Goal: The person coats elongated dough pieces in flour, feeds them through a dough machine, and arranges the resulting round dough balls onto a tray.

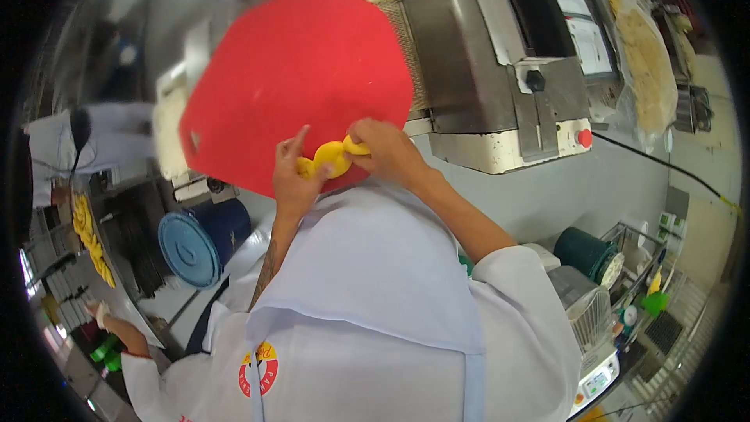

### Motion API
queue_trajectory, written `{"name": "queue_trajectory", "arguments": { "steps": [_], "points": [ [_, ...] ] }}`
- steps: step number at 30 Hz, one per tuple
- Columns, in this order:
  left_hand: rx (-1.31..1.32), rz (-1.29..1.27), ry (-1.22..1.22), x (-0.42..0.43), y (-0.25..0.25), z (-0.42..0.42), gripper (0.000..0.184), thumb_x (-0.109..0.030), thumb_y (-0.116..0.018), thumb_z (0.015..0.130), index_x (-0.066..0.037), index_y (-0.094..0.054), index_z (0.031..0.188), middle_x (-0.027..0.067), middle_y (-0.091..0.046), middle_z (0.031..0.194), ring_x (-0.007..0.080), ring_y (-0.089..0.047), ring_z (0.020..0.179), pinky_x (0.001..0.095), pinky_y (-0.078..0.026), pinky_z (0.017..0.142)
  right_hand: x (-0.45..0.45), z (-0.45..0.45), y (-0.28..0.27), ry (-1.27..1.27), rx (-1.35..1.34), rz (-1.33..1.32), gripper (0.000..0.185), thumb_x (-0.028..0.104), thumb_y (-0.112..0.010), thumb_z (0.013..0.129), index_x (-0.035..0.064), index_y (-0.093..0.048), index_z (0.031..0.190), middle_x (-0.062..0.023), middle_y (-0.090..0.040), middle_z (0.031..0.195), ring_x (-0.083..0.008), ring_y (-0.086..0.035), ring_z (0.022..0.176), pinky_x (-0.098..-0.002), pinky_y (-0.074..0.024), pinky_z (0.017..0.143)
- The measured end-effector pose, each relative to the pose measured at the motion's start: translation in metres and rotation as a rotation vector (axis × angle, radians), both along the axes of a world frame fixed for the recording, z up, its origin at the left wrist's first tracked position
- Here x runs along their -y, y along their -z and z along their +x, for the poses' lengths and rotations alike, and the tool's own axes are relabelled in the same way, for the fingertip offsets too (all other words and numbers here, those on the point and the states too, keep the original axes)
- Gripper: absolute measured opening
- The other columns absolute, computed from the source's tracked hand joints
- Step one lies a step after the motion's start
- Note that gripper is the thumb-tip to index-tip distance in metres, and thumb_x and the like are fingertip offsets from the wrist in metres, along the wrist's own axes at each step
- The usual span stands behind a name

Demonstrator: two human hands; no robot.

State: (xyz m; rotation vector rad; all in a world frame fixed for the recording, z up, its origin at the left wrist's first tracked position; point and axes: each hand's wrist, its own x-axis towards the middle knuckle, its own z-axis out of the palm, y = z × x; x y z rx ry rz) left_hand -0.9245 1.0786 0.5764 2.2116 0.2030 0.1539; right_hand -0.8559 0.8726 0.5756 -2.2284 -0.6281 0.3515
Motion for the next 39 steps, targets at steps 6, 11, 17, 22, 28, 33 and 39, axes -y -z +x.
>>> {"name": "queue_trajectory", "arguments": {
  "steps": [6,11,17,22,28,33,39],
  "points": [
    [-0.367,0.269,0.257,0.003,-0.031,0.018,0.048,-0.038,-0.083,0.073,-0.002,-0.064,0.098,0.0157,-0.063,0.105,0.0328,-0.065,0.084,0.0411,-0.052,0.074,0.058,0.037,-0.073,0.756,-0.34,1.011,0.044,0.028,-0.069,0.094,0.0051,-0.056,0.129,-0.0046,-0.063,0.109,-0.0119,-0.061,0.095,-0.0278,-0.0508,0.082],
    [-0.425,-0.294,0.135,-0.013,-0.051,0.027,0.037,-0.022,-0.077,0.084,-0.001,-0.059,0.109,0.0083,-0.066,0.094,0.0167,-0.066,0.079,0.0306,-0.055,0.07,0.175,0.122,-0.218,0.96,1.027,0.688,0.041,0.021,-0.07,0.093,-0.0029,-0.058,0.124,-0.0075,-0.065,0.107,-0.0134,-0.061,0.09,-0.0282,-0.051,0.079],
    [-0.279,-1.005,0.107,0.0,-0.077,0.054,0.046,-0.031,-0.064,0.095,0.001,-0.056,0.127,0.0079,-0.064,0.105,0.0167,-0.065,0.091,0.0271,-0.055,0.078,0.215,0.236,-0.179,0.637,0.808,0.02,0.052,0.049,-0.06,0.093,0.0067,-0.063,0.123,-0.0219,-0.071,0.09,-0.0336,-0.069,0.085,-0.042,-0.0519,0.078],
    [0.01,-0.674,0.222,0.103,-0.108,0.107,0.052,-0.018,-0.072,0.087,0.001,-0.053,0.132,0.0105,-0.064,0.107,0.0185,-0.065,0.095,0.029,-0.055,0.078,0.139,0.102,-0.158,0.418,0.158,0.261,0.047,0.037,-0.065,0.093,0.0043,-0.063,0.126,-0.0107,-0.071,0.094,-0.0209,-0.066,0.079,-0.0342,-0.0525,0.074],
    [0.313,-0.039,0.261,0.181,-0.174,0.126,0.054,-0.014,-0.079,0.083,0.002,-0.058,0.13,0.0095,-0.066,0.098,0.0148,-0.063,0.086,0.0283,-0.053,0.07,0.167,0.117,-0.178,0.579,0.566,0.54,0.02,0.019,-0.075,0.088,0.0051,-0.075,0.103,-0.0041,-0.073,0.094,-0.0087,-0.066,0.081,-0.0257,-0.0533,0.068],
    [-0.161,-0.559,0.208,0.132,-0.105,0.134,0.02,-0.011,-0.072,0.09,0.003,-0.071,0.104,0.003,-0.064,0.079,0.0112,-0.059,0.068,0.0266,-0.051,0.064,0.213,0.157,-0.163,0.636,0.813,0.056,0.03,0.024,-0.073,0.088,0.0081,-0.072,0.114,-0.0121,-0.071,0.104,-0.0181,-0.068,0.092,-0.0298,-0.0536,0.078],
    [0.092,-0.923,0.177,0.157,-0.119,0.147,0.041,-0.018,-0.065,0.096,0.001,-0.055,0.132,0.0052,-0.063,0.099,0.0087,-0.059,0.086,0.0266,-0.05,0.079,0.157,0.065,-0.177,0.636,0.286,0.175,0.049,0.03,-0.076,0.083,0.0088,-0.065,0.126,-0.0132,-0.067,0.113,-0.0208,-0.065,0.102,-0.0327,-0.0532,0.08]
  ]
}}
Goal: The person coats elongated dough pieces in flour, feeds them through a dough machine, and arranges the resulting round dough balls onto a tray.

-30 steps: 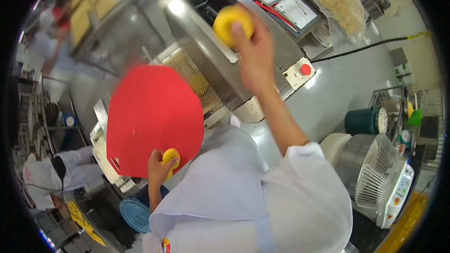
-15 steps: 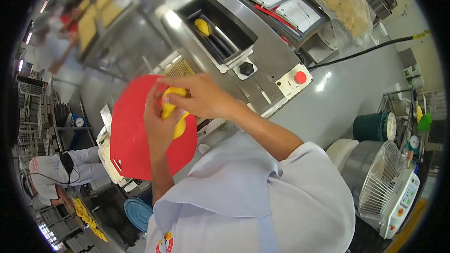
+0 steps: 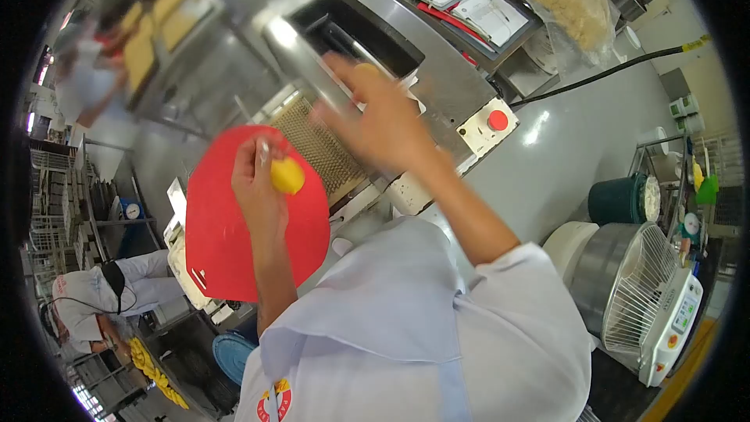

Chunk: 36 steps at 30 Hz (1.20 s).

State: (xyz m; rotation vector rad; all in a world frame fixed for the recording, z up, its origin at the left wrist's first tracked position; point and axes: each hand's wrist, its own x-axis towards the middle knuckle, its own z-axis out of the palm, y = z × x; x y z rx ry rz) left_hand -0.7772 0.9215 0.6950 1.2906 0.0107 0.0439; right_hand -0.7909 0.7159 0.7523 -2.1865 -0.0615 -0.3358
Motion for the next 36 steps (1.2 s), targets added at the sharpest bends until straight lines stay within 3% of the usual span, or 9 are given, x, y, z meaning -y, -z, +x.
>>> {"name": "queue_trajectory", "arguments": {
  "steps": [7,9,11,13,18,21,22,28,36],
  "points": [
    [0.284,-0.221,0.032,0.02,-0.041,-0.007,0.062,-0.036,-0.047,0.104,-0.007,-0.024,0.154,0.0169,-0.028,0.155,0.0299,-0.034,0.142,0.0469,-0.033,0.115,0.013,0.053,-0.054,0.258,0.492,0.119,0.053,0.024,-0.075,0.087,0.0029,-0.055,0.132,-0.0112,-0.069,0.086,-0.0174,-0.069,0.086,-0.0312,-0.0557,0.078],
    [0.201,-0.118,0.019,-0.012,-0.019,-0.018,0.064,-0.04,-0.046,0.103,-0.006,-0.025,0.153,0.0188,-0.022,0.158,0.0353,-0.027,0.146,0.053,-0.028,0.117,0.048,0.109,-0.063,0.403,0.647,-0.045,0.05,0.043,-0.073,0.084,0.0017,-0.063,0.11,-0.0228,-0.069,0.093,-0.0398,-0.068,0.08,-0.0445,-0.0545,0.069],
    [0.072,-0.078,-0.049,-0.037,0.003,-0.036,0.063,-0.039,-0.047,0.103,-0.006,-0.026,0.153,0.0182,-0.023,0.158,0.0374,-0.029,0.144,0.0525,-0.031,0.116,0.042,0.116,-0.08,0.226,0.452,-0.021,0.048,0.026,-0.067,0.091,0.0075,-0.056,0.134,-0.0193,-0.068,0.114,-0.0313,-0.068,0.101,-0.035,-0.0528,0.087],
    [-0.035,-0.069,-0.133,-0.063,0.023,-0.06,0.062,-0.037,-0.047,0.103,-0.005,-0.027,0.153,0.0181,-0.024,0.158,0.0379,-0.032,0.142,0.0517,-0.034,0.114,0.064,0.177,-0.009,0.077,0.294,-0.468,0.051,0.046,-0.059,0.096,0.0032,-0.061,0.124,-0.0177,-0.071,0.097,-0.0306,-0.068,0.094,-0.0393,-0.053,0.085],
    [-0.106,-0.14,-0.328,-0.14,0.061,-0.118,0.056,-0.029,-0.049,0.103,-0.005,-0.032,0.151,0.0189,-0.034,0.152,0.0346,-0.046,0.133,0.0475,-0.045,0.106,0.071,0.162,0.042,0.2,0.336,-0.196,0.048,0.047,-0.051,0.098,0.0077,-0.069,0.118,-0.0214,-0.066,0.114,-0.0353,-0.061,0.112,-0.0419,-0.045,0.098],
    [-0.161,-0.055,-0.409,-0.195,0.083,-0.149,0.057,-0.033,-0.055,0.1,-0.003,-0.04,0.146,0.0166,-0.045,0.142,0.032,-0.055,0.124,0.0456,-0.049,0.102,0.045,0.106,0.023,-0.026,0.184,-0.021,0.044,0.038,-0.041,0.102,0.0122,-0.062,0.13,-0.0049,-0.066,0.118,-0.0179,-0.065,0.075,-0.0352,-0.0554,0.067],
    [-0.151,-0.026,-0.436,-0.215,0.088,-0.158,0.054,-0.031,-0.056,0.1,-0.004,-0.043,0.145,0.015,-0.05,0.138,0.0297,-0.058,0.119,0.0435,-0.05,0.1,0.021,0.103,0.007,0.093,0.046,0.221,0.045,0.04,-0.04,0.101,0.0131,-0.061,0.131,-0.0073,-0.065,0.121,-0.0206,-0.066,0.075,-0.0343,-0.0564,0.068],
    [-0.111,-0.128,-0.468,-0.349,0.117,-0.218,0.044,-0.017,-0.059,0.098,-0.005,-0.05,0.139,0.0104,-0.059,0.126,0.0191,-0.064,0.103,0.0339,-0.055,0.088,0.009,0.046,-0.101,0.182,0.356,-0.326,0.04,0.035,-0.045,0.1,0.0096,-0.062,0.127,-0.0047,-0.061,0.107,-0.017,-0.06,0.069,-0.0312,-0.051,0.062],
    [-0.176,-0.203,-0.507,-0.502,0.148,-0.234,0.03,-0.01,-0.059,0.098,-0.002,-0.06,0.126,0.0086,-0.066,0.106,0.0135,-0.064,0.088,0.0277,-0.055,0.078,-0.261,0.035,-0.185,0.035,0.562,-0.165,0.034,0.028,-0.051,0.099,0.0049,-0.062,0.121,-0.0014,-0.055,0.089,-0.0121,-0.052,0.061,-0.027,-0.0439,0.054]
  ]
}}
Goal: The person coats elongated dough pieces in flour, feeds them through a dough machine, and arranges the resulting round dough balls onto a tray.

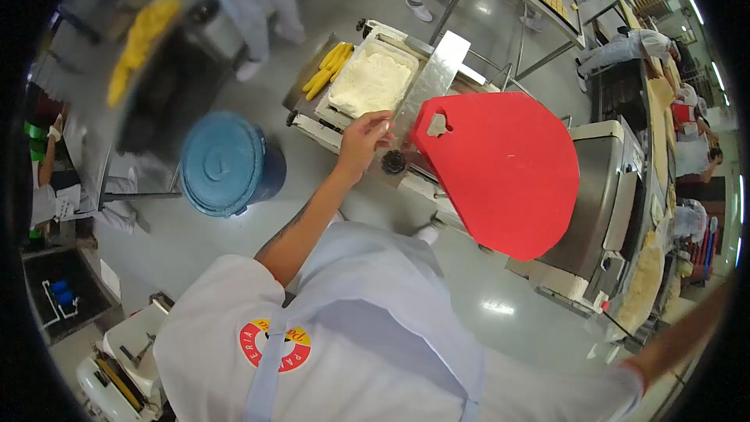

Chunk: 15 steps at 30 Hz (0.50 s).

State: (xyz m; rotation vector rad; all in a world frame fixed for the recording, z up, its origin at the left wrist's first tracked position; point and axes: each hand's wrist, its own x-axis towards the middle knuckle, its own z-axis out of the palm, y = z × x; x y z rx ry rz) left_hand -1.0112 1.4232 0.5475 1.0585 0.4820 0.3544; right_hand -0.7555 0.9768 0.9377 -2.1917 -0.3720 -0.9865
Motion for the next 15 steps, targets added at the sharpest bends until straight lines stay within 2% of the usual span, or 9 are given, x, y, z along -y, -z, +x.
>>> {"name": "queue_trajectory", "arguments": {
  "steps": [2,4,6,8,10,11,12,13,15],
  "points": [
    [0.068,-0.023,-0.032,-0.019,-0.001,0.011,0.025,-0.01,-0.06,0.096,-0.002,-0.063,0.12,0.0059,-0.067,0.096,0.0095,-0.061,0.077,0.0247,-0.053,0.067,-0.084,0.011,0.004,-0.217,-0.071,0.232,0.033,0.027,-0.052,0.099,0.0037,-0.062,0.12,-0.0005,-0.054,0.085,-0.0109,-0.05,0.059,-0.026,-0.0421,0.052],
    [0.145,-0.03,-0.047,-0.033,-0.004,0.014,0.022,-0.01,-0.061,0.096,-0.002,-0.066,0.116,0.0039,-0.067,0.088,0.0067,-0.058,0.068,0.0228,-0.049,0.06,-0.173,0.003,0.037,-0.558,-0.162,0.564,0.031,0.025,-0.053,0.098,0.0026,-0.062,0.118,0.0003,-0.052,0.08,-0.0097,-0.048,0.057,-0.0249,-0.0403,0.05],
    [0.209,0.021,-0.064,-0.061,-0.007,0.006,0.02,-0.01,-0.061,0.096,-0.003,-0.068,0.113,0.0026,-0.067,0.084,0.0051,-0.054,0.062,0.0218,-0.045,0.055,-0.251,-0.036,0.096,-0.954,-0.304,0.841,0.03,0.023,-0.055,0.098,0.0014,-0.062,0.117,0.0012,-0.051,0.076,-0.0085,-0.047,0.055,-0.0239,-0.0385,0.048],
    [0.133,0.041,-0.171,-0.104,0.002,-0.008,0.018,-0.01,-0.061,0.096,-0.004,-0.069,0.11,0.0016,-0.067,0.082,0.0039,-0.05,0.059,0.0215,-0.043,0.053,-0.316,-0.089,0.176,-1.303,-0.571,1.002,0.028,0.021,-0.056,0.098,0.0002,-0.062,0.115,0.002,-0.05,0.071,-0.0073,-0.045,0.053,-0.0229,-0.0367,0.046],
    [0.013,0.139,-0.265,-0.146,0.019,-0.039,0.019,-0.012,-0.059,0.098,-0.003,-0.069,0.111,0.0004,-0.065,0.081,0.0025,-0.049,0.059,0.019,-0.04,0.053,-0.374,-0.144,0.258,-1.507,-1.015,0.988,0.027,0.02,-0.058,0.097,-0.0009,-0.063,0.114,0.0029,-0.048,0.066,-0.0061,-0.043,0.051,-0.0218,-0.0349,0.044],
    [-0.066,0.184,-0.324,-0.172,0.039,-0.054,0.018,-0.012,-0.061,0.097,-0.003,-0.07,0.109,0.0009,-0.067,0.083,0.0031,-0.05,0.06,0.0199,-0.042,0.054,-0.402,-0.169,0.294,-1.505,-1.269,0.891,0.026,0.019,-0.059,0.097,-0.0015,-0.063,0.113,0.0033,-0.048,0.064,-0.0054,-0.042,0.05,-0.0213,-0.034,0.043],
    [-0.145,0.229,-0.366,-0.192,0.064,-0.071,0.018,-0.013,-0.062,0.095,-0.003,-0.07,0.108,0.0015,-0.069,0.085,0.0036,-0.052,0.061,0.0208,-0.044,0.054,-0.426,-0.186,0.32,-1.362,-1.587,0.691,0.03,0.022,-0.059,0.098,-0.0031,-0.063,0.114,0.004,-0.045,0.061,-0.0049,-0.04,0.05,-0.0218,-0.0341,0.043],
    [-0.241,0.266,-0.363,-0.207,0.084,-0.091,0.02,-0.015,-0.063,0.095,-0.003,-0.07,0.109,0.0034,-0.07,0.087,0.0064,-0.056,0.065,0.0224,-0.047,0.058,-0.457,-0.208,0.332,-1.236,-1.784,0.541,0.027,0.021,-0.059,0.098,-0.0013,-0.066,0.112,0.0034,-0.05,0.064,-0.0051,-0.044,0.052,-0.0229,-0.0384,0.045],
    [-0.396,0.35,-0.361,-0.243,0.115,-0.107,0.025,-0.019,-0.066,0.093,-0.002,-0.069,0.111,0.0072,-0.071,0.09,0.0121,-0.064,0.072,0.0256,-0.053,0.065,-0.51,-0.251,0.355,-1.299,-1.843,0.349,0.026,0.018,-0.06,0.098,-0.002,-0.065,0.114,0.0003,-0.053,0.069,-0.0078,-0.049,0.055,-0.0252,-0.0422,0.049]
  ]
}}
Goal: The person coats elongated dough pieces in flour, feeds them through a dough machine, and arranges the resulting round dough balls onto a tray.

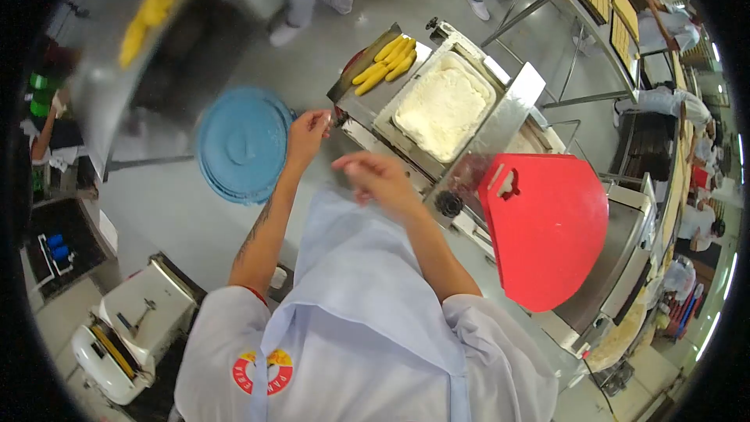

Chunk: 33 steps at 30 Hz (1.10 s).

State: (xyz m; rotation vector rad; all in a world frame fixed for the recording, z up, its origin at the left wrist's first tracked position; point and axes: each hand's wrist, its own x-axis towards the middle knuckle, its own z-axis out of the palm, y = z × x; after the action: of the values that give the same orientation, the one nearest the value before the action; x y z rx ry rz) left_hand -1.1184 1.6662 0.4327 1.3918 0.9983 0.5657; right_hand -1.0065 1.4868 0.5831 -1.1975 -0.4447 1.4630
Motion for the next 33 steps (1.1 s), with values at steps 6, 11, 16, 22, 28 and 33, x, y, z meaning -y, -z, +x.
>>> {"name": "queue_trajectory", "arguments": {
  "steps": [6,11,16,22,28,33],
  "points": [
    [-0.349,0.409,0.293,-0.07,0.11,0.08,0.062,-0.032,-0.071,0.088,-0.002,-0.051,0.138,0.0214,-0.06,0.129,0.0348,-0.065,0.099,0.0403,-0.051,0.094,-0.112,-0.014,0.048,0.011,0.115,-0.006,0.027,0.017,-0.06,0.099,0.0008,-0.064,0.12,-0.001,-0.06,0.087,-0.0077,-0.057,0.079,-0.0248,-0.0507,0.072],
    [-0.723,0.463,0.532,-0.111,0.21,0.202,0.079,-0.03,-0.074,0.079,-0.002,-0.038,0.144,0.0185,-0.052,0.135,0.0392,-0.05,0.123,0.0469,-0.043,0.1,-0.211,0.047,0.131,0.561,0.434,-0.199,0.034,0.014,-0.062,0.096,-0.0012,-0.059,0.126,-0.005,-0.064,0.106,-0.0116,-0.06,0.094,-0.0263,-0.0495,0.086],
    [-0.514,0.249,0.555,-0.136,0.254,0.196,0.047,-0.032,-0.074,0.072,-0.003,-0.063,0.107,0.019,-0.066,0.102,0.04,-0.062,0.098,0.0465,-0.05,0.084,-0.292,0.176,0.265,0.826,1.17,-0.732,0.063,0.022,-0.072,0.085,-0.0029,-0.048,0.137,-0.0235,-0.05,0.135,-0.0327,-0.051,0.125,-0.0384,-0.0419,0.104],
    [-0.509,0.531,0.586,-0.13,0.213,0.177,0.049,-0.014,-0.076,0.069,0.001,-0.06,0.113,0.024,-0.064,0.097,0.0413,-0.063,0.093,0.0469,-0.05,0.085,-0.315,0.252,0.365,0.668,0.945,-1.461,0.108,0.047,-0.082,0.07,0.0016,-0.025,0.149,-0.0279,-0.042,0.138,-0.0443,-0.038,0.133,-0.0624,-0.0329,0.107],
    [-0.357,0.073,0.655,-0.133,0.253,0.171,0.059,-0.012,-0.073,0.073,0.0,-0.053,0.127,0.0163,-0.062,0.099,0.033,-0.062,0.091,0.0414,-0.05,0.083,-0.317,0.25,0.367,0.767,0.846,-1.565,0.103,0.047,-0.089,0.06,0.0009,-0.039,0.137,-0.0261,-0.049,0.133,-0.0424,-0.045,0.127,-0.0596,-0.0388,0.102],
    [-0.138,-0.674,0.32,-0.186,0.186,0.196,0.048,-0.007,-0.066,0.079,-0.002,-0.054,0.125,0.0092,-0.063,0.102,0.0211,-0.062,0.092,0.0334,-0.049,0.08,-0.304,0.25,0.393,0.953,0.664,-1.179,0.071,0.03,-0.086,0.065,-0.0008,-0.055,0.121,-0.0202,-0.066,0.109,-0.0351,-0.065,0.1,-0.043,-0.0517,0.089]
  ]
}}
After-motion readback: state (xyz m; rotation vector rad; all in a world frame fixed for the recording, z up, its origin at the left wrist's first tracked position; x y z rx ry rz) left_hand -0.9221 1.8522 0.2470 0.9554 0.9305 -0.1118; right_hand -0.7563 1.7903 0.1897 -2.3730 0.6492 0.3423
